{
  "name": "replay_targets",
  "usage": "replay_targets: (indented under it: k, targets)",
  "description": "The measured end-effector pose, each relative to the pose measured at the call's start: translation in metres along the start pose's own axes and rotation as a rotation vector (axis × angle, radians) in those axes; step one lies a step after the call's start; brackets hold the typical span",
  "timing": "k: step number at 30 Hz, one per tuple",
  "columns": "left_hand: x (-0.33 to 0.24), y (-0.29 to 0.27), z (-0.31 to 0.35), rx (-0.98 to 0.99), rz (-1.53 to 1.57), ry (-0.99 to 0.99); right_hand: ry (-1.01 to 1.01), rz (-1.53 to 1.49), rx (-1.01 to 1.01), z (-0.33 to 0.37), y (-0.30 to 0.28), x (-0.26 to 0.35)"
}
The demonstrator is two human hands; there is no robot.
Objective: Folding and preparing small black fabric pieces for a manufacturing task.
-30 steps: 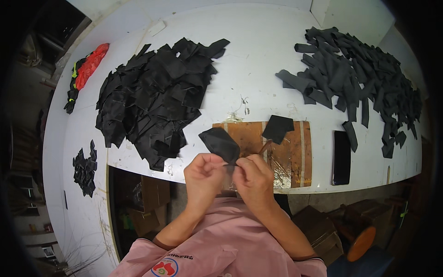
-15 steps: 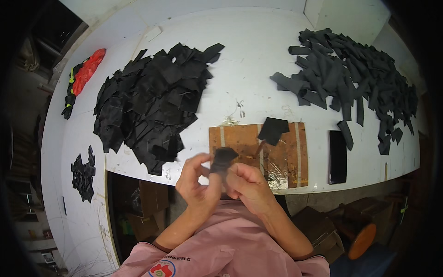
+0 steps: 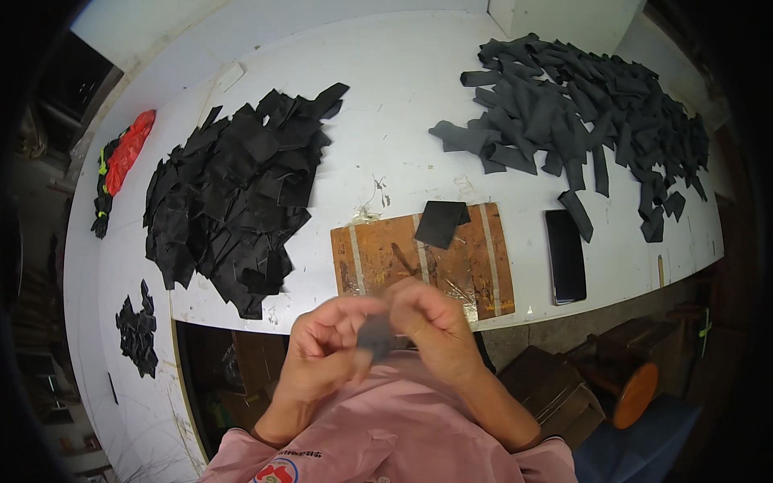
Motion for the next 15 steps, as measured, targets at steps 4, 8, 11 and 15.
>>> replay_targets:
  k: [4, 8, 11, 15]
  targets:
    - [-0.013, -0.001, 0.002, -0.349, -0.482, 0.415, -0.317, 0.537, -0.030, -0.005, -0.002, 0.052]
    - [-0.023, 0.007, -0.009, -0.270, -0.137, 0.291, -0.400, 0.716, -0.014, -0.017, 0.009, 0.084]
    - [-0.040, 0.028, -0.025, 0.177, 0.366, 0.173, -0.313, 0.618, 0.004, -0.034, 0.007, 0.098]
    - [-0.061, 0.089, -0.012, 0.915, 0.807, -0.139, -0.249, 0.481, 0.163, -0.058, 0.014, 0.103]
Point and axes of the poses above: each hand's wrist, its own z-axis away from the middle knuckle, its own y-axis out of the palm, x = y × z, the point moved 9 cm from there along -z, towards the middle knuckle, and after that the axes turned 12 degrees about -y, right-handed, at the moved point
